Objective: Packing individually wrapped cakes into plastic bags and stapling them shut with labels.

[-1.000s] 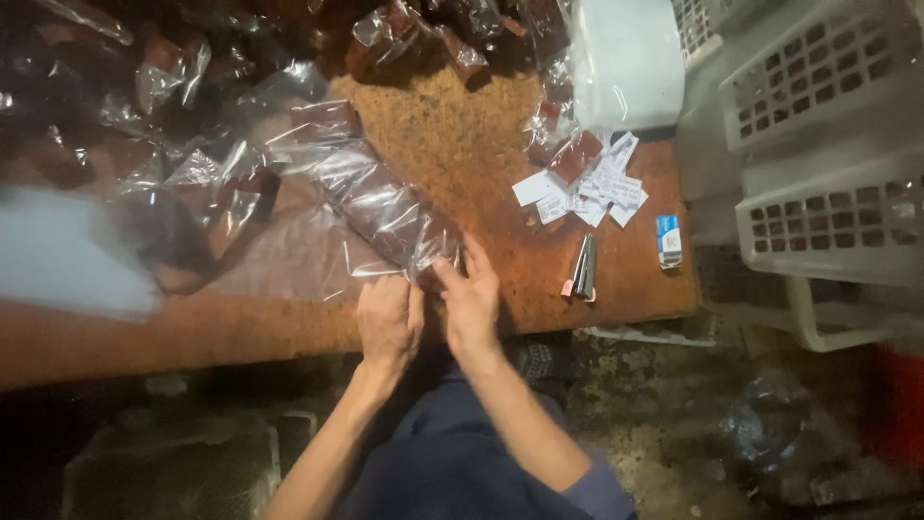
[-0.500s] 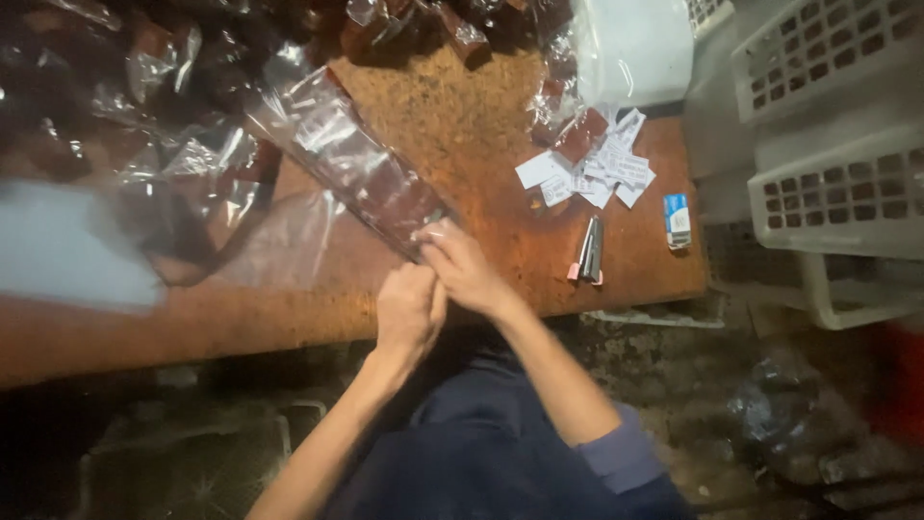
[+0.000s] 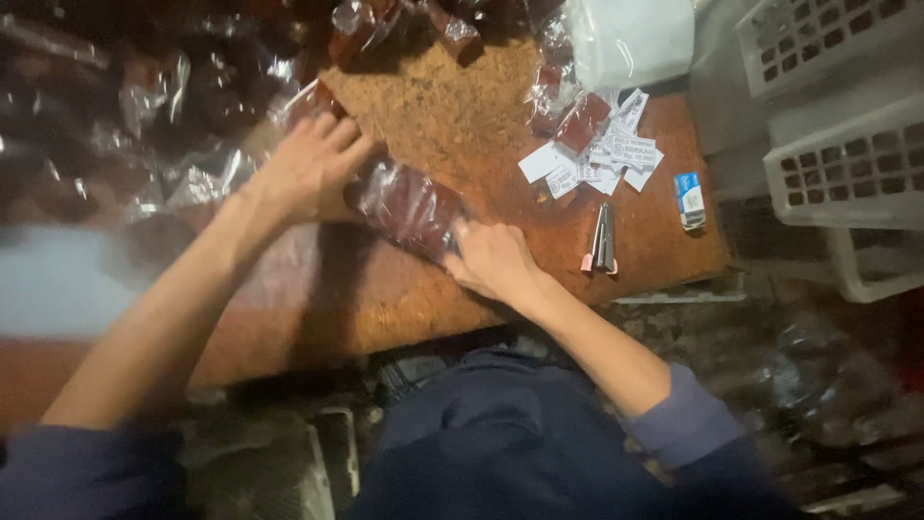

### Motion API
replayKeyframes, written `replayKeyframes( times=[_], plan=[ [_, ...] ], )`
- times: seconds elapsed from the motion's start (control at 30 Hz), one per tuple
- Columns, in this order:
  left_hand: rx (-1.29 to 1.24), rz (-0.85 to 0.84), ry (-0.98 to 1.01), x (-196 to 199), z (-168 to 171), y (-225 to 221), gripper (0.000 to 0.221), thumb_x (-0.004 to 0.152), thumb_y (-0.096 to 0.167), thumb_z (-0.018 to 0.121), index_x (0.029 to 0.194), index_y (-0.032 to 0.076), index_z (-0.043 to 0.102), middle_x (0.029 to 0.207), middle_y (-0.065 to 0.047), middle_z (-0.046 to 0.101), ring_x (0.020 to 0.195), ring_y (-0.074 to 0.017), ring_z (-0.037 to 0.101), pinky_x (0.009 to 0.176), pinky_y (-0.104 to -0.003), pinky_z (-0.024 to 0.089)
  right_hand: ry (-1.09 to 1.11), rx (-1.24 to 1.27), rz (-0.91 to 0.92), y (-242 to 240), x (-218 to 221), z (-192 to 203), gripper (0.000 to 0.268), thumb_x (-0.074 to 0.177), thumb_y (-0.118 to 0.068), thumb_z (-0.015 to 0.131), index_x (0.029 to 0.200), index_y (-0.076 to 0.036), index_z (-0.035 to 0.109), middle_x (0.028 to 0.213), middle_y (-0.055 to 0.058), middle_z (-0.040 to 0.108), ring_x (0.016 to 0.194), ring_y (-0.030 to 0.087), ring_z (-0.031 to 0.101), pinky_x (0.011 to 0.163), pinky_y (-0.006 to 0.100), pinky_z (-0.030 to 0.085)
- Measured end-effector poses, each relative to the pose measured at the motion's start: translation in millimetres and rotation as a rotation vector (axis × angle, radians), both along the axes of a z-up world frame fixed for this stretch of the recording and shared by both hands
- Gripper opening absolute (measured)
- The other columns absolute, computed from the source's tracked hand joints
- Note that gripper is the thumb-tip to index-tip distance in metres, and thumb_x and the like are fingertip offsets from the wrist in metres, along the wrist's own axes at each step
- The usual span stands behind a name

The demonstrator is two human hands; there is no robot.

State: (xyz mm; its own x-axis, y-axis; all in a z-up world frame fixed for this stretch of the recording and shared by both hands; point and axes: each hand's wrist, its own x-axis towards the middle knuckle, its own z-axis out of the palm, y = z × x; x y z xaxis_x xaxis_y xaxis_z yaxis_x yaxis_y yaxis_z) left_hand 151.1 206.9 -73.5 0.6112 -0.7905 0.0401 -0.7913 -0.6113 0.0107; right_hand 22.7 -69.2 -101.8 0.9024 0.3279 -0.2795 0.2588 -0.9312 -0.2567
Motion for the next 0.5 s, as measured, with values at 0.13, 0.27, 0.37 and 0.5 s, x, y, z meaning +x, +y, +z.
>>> replayKeyframes(
  times=[0.13,0.27,0.37,0.5],
  plan=[
    [0.083,-0.018,0.112,-6,14,-17,0.112,0.046,0.076,0.087,0.133,0.014,0.051,0.121,-0.009,0.057,0.118,-0.0297,0.055,0.105,-0.047,0.043,0.017,0.063,-0.028,-18,-2,-14,0.043,0.086,-0.047,0.061,0.110,-0.012,0.063,0.093,0.015,0.076,0.085,0.040,0.076,0.070,0.054,0.060],
    [0.028,-0.025,0.031,-14,-13,-17,0.102,0.057,0.070,0.081,0.137,0.017,0.049,0.114,-0.003,0.056,0.111,-0.0227,0.056,0.102,-0.044,0.041,0.026,-0.045,-0.008,-17,-1,-27,0.054,0.084,-0.053,0.061,0.125,-0.017,0.062,0.096,0.011,0.076,0.083,0.037,0.076,0.067,0.054,0.060],
    [0.178,-0.062,0.009,-14,22,-30,0.112,0.051,0.081,0.080,0.135,0.015,0.045,0.132,-0.009,0.050,0.137,-0.0290,0.042,0.119,-0.064,0.023,0.007,0.095,0.053,-19,-6,-8,0.051,0.087,-0.034,0.063,0.129,-0.005,0.061,0.099,0.018,0.074,0.082,0.039,0.075,0.066,0.051,0.061],
    [0.137,-0.003,0.470,45,62,-83,0.146,0.053,0.098,0.072,0.161,0.016,0.020,0.159,-0.019,0.033,0.151,-0.0367,0.028,0.120,-0.069,0.021,-0.104,0.166,0.042,-27,-9,-15,0.037,0.092,-0.028,0.050,0.125,-0.016,0.059,0.090,0.008,0.067,0.071,0.036,0.073,0.061,0.046,0.061]
  ],
)
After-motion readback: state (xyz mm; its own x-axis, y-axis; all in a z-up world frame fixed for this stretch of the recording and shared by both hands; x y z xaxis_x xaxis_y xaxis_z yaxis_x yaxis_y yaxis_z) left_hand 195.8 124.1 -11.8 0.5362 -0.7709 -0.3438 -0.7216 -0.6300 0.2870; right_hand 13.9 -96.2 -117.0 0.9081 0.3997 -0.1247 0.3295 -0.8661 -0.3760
